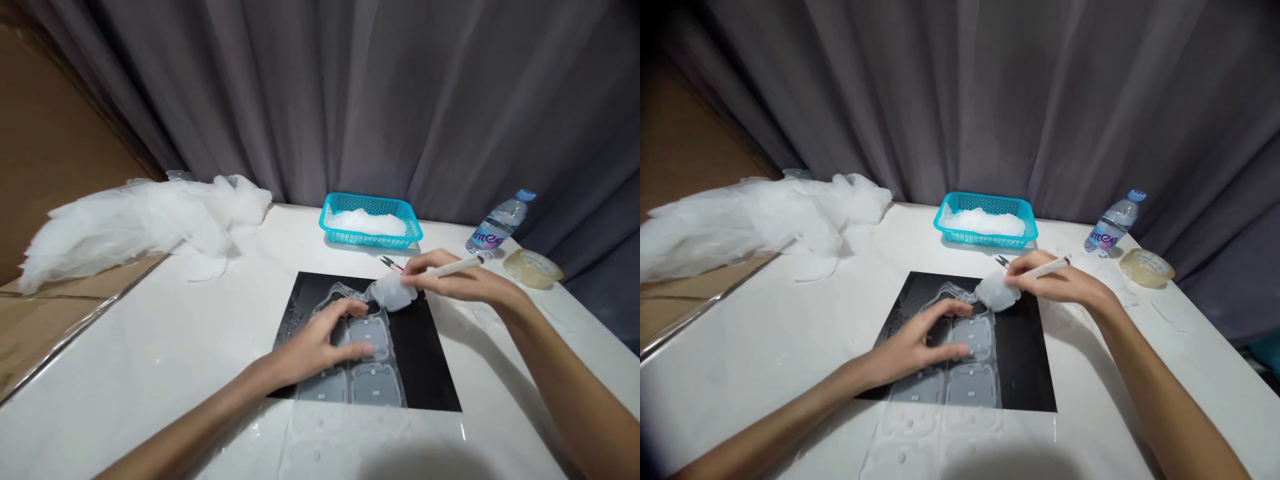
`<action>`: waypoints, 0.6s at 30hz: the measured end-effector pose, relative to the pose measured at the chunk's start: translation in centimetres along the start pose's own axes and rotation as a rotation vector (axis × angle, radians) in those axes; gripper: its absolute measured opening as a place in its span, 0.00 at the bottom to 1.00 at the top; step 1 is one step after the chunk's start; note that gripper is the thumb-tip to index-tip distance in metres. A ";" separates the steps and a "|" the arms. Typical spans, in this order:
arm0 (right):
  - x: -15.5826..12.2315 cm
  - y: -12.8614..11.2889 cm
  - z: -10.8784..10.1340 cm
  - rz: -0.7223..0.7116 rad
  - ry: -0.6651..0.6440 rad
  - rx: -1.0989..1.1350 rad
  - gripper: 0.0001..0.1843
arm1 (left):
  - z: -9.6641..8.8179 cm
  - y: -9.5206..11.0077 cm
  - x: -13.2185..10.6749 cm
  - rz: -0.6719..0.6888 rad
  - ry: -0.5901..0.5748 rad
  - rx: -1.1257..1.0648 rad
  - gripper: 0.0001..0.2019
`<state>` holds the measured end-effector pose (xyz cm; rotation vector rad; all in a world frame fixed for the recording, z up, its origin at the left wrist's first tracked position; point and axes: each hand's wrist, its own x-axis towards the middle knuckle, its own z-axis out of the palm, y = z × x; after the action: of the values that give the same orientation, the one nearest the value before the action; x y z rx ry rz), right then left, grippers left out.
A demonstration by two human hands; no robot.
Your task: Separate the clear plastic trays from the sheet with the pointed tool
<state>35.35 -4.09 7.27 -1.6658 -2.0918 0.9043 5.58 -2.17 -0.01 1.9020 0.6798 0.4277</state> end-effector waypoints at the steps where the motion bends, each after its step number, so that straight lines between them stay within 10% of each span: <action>1: 0.2 0.5 -0.6 0.025 0.152 -0.073 0.18 | 0.2 0.1 -0.3 -0.004 -0.036 0.104 0.31; 6: 3.4 2.6 -2.1 0.023 0.756 -0.354 0.20 | 1.0 0.2 -1.1 0.037 -0.142 0.366 0.35; 11: 6.2 4.6 -1.6 0.058 0.719 -0.265 0.20 | 0.8 -0.6 -0.2 0.151 -0.125 0.466 0.32; 18: 2.2 3.2 -2.4 0.046 0.489 -0.069 0.19 | -0.2 -1.7 1.5 0.180 -0.096 0.554 0.31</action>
<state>38.59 -0.92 6.67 -1.7583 -1.7712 0.3821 6.18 -0.59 -1.49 2.5036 0.6046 0.2721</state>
